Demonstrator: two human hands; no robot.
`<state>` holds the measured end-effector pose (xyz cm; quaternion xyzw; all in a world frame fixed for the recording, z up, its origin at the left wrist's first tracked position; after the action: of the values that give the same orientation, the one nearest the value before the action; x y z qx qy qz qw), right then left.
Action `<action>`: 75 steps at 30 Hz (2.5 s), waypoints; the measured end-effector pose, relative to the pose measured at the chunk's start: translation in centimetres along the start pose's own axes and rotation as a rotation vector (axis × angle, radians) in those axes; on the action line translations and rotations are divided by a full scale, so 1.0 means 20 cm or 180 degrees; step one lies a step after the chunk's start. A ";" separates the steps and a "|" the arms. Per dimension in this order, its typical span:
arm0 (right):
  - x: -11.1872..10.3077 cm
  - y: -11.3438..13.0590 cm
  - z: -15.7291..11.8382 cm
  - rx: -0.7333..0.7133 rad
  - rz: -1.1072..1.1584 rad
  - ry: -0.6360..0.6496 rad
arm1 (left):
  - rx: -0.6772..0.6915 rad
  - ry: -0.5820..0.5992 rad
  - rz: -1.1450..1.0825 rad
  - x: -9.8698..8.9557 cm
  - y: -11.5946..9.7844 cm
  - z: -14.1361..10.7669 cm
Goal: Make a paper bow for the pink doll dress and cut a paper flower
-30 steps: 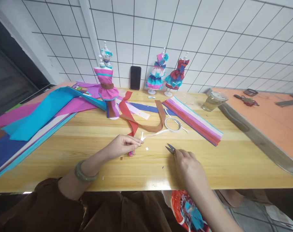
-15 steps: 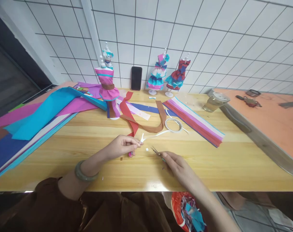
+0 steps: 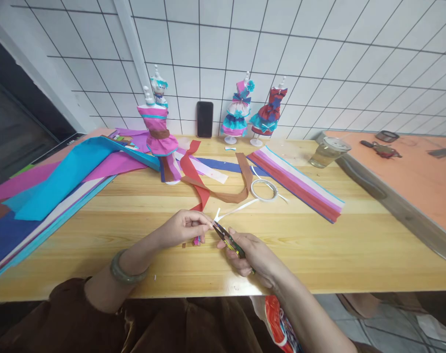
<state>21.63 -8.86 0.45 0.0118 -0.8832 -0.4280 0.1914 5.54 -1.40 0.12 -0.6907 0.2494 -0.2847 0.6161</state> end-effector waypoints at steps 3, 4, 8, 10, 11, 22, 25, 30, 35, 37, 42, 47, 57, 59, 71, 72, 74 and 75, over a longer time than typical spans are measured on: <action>0.01 0.00 0.00 -0.0025 0.0058 0.0014 | 0.0017 -0.0016 -0.0006 0.00 -0.01 0.00; 0.01 0.00 0.00 -0.0040 0.0068 0.0011 | 0.0026 -0.0016 -0.0010 0.00 -0.02 0.00; 0.01 0.00 0.00 -0.0082 0.0087 -0.0014 | 0.0066 0.0011 -0.0008 0.01 -0.02 0.00; 0.01 0.00 0.00 -0.0071 0.0117 0.0005 | 0.0069 0.0023 0.0001 0.00 -0.02 0.00; 0.01 0.00 0.00 -0.0058 0.0134 0.0016 | 0.0062 0.0032 0.0003 0.00 -0.02 0.00; 0.02 -0.01 0.00 -0.0074 0.0205 -0.0019 | 0.0144 0.0098 0.0014 0.01 -0.02 0.00; 0.02 -0.02 0.01 -0.0223 0.0036 -0.0113 | 0.0068 0.0155 -0.0044 0.01 -0.02 0.00; 0.02 -0.01 -0.01 -0.0644 -0.0481 -0.0316 | 0.0030 0.0152 -0.0108 0.01 -0.02 0.00; 0.02 -0.01 -0.01 -0.0814 -0.0946 -0.0533 | -0.0042 0.0190 -0.0032 0.02 -0.02 -0.01; 0.02 -0.01 -0.02 -0.0808 -0.1005 -0.0581 | -0.0028 0.0228 -0.0014 0.02 -0.02 -0.01; 0.04 0.00 -0.02 -0.0861 -0.1074 -0.0644 | 0.0010 0.0230 -0.0045 0.02 -0.02 -0.02; 0.04 0.00 -0.03 -0.0833 -0.1013 -0.0686 | 0.0034 0.0224 0.0057 0.02 -0.01 -0.02; 0.05 0.00 -0.02 -0.0915 -0.1171 -0.0721 | 0.0030 0.0278 0.0026 0.02 -0.01 -0.02; 0.05 0.00 -0.01 -0.0945 -0.1202 -0.0710 | 0.0040 0.0287 0.0004 0.02 -0.02 -0.02; 0.03 0.00 0.01 -0.1030 -0.1370 -0.0748 | -0.0126 0.0295 0.0094 0.01 -0.03 -0.03; 0.03 0.00 0.00 -0.1074 -0.1538 -0.0771 | -0.0131 0.0261 0.0138 0.00 -0.04 -0.03; 0.02 0.02 -0.01 -0.1228 -0.1992 -0.0894 | -0.0086 0.0179 0.0139 -0.01 -0.06 -0.03; 0.01 0.03 -0.02 -0.1312 -0.2253 -0.0981 | -0.0048 0.0125 0.0069 -0.02 -0.07 -0.04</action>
<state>21.58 -8.80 1.23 0.2113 -0.7391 -0.6313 -0.1026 4.73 -1.44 1.45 -0.6869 0.2711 -0.2896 0.6090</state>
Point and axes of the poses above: each hand's wrist, its own z-axis towards the middle knuckle, its own x-axis out of the palm, y = z × x, the point moved 3 cm from there along z, towards the middle knuckle, and after that the axes turned 2 degrees about -z, right-handed, at the moved point
